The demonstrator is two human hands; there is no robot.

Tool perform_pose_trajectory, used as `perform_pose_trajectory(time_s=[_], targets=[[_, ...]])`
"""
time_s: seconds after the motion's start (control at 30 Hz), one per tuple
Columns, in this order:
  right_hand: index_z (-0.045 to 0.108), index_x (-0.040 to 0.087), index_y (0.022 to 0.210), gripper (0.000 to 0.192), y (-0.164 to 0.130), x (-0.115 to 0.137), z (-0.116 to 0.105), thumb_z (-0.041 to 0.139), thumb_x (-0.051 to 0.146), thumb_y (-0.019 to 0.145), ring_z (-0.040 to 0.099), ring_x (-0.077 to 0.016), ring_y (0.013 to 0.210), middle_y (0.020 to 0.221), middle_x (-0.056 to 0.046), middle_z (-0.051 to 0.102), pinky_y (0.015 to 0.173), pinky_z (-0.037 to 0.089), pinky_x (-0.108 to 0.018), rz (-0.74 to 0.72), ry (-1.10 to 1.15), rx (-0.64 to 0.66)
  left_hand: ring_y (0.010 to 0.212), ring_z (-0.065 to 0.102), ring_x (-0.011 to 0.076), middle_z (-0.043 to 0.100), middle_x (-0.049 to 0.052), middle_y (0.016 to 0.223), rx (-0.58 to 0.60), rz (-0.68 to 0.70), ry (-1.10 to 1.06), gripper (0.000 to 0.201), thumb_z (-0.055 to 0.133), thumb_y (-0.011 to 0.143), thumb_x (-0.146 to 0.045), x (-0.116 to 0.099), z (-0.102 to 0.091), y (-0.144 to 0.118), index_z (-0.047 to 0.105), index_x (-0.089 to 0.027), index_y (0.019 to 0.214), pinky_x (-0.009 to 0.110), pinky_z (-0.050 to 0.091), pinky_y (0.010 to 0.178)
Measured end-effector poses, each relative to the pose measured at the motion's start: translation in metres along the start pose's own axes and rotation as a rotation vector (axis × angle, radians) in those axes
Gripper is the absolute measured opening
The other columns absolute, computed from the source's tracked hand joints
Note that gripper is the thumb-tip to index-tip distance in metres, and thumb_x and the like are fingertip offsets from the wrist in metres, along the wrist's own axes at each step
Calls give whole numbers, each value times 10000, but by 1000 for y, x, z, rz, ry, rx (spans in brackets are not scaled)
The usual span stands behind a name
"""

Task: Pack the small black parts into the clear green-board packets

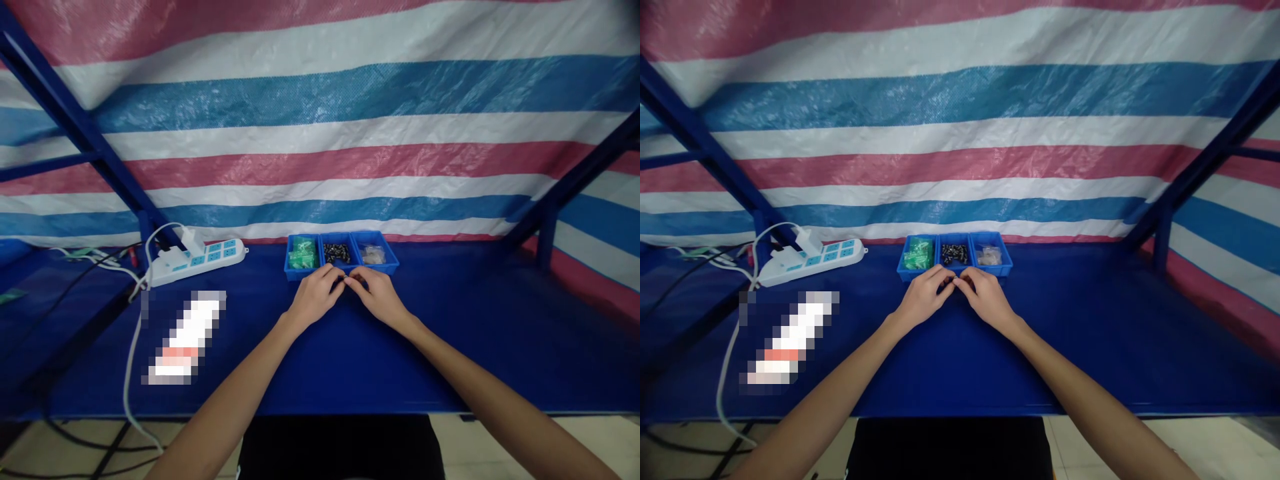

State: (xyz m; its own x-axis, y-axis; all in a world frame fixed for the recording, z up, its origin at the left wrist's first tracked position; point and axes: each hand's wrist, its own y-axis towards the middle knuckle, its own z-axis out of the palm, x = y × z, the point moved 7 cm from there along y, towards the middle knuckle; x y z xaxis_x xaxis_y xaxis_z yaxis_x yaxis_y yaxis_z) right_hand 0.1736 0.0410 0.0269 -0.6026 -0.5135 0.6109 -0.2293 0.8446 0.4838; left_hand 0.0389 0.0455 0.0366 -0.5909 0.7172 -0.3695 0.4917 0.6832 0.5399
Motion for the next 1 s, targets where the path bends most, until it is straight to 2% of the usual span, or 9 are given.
perform_pose_trajectory(time_s=[0.1,0.27,0.47,0.67,0.77,0.87,1.0], targets=[[617,213,914,184,1,0,-4,535,367,971,648,-191,753,829,-35,687,700,480,-296,27,73,-40,831,631,160,618,43,934,15,12,15,199,453,1021,-291,-3,1,0,616,-180,998,273,513,718],[629,211,974,155,1,-2,-2,492,284,964,671,-193,773,887,-47,708,692,500,-302,54,159,-22,835,631,160,622,42,935,32,16,19,242,405,1040,-282,-4,5,-1,620,-187,980,272,508,720],[665,205,1015,188,-1,1,-3,494,188,940,673,-213,877,967,-71,718,812,518,-341,-72,20,-44,821,628,170,621,49,917,61,18,49,295,367,1052,-294,-3,10,-2,618,-174,954,285,504,714],[698,222,1003,198,0,2,-2,505,251,967,671,-221,867,965,-69,727,815,524,-357,-117,-27,-12,792,613,166,614,41,872,60,0,-15,316,355,1054,-293,-2,9,-1,605,-177,899,289,498,721],[687,217,947,175,-1,3,-3,525,282,964,661,-207,786,892,-54,719,757,516,-335,-83,-14,-32,780,604,160,602,33,857,27,-40,-72,315,353,1055,-307,0,5,0,582,-183,879,293,497,735],[656,213,893,167,-3,4,-4,526,292,961,634,-193,710,810,-42,688,684,486,-311,-45,-30,-46,798,606,154,609,35,917,-43,-65,-95,241,377,1045,-290,0,-1,0,573,-189,949,292,500,758],[627,200,880,158,6,4,-8,517,283,957,619,-192,700,785,-43,665,661,448,-310,-44,-147,-73,799,606,150,615,44,975,-98,-77,-48,155,421,1018,-244,1,-7,0,569,-195,1023,282,501,747]])
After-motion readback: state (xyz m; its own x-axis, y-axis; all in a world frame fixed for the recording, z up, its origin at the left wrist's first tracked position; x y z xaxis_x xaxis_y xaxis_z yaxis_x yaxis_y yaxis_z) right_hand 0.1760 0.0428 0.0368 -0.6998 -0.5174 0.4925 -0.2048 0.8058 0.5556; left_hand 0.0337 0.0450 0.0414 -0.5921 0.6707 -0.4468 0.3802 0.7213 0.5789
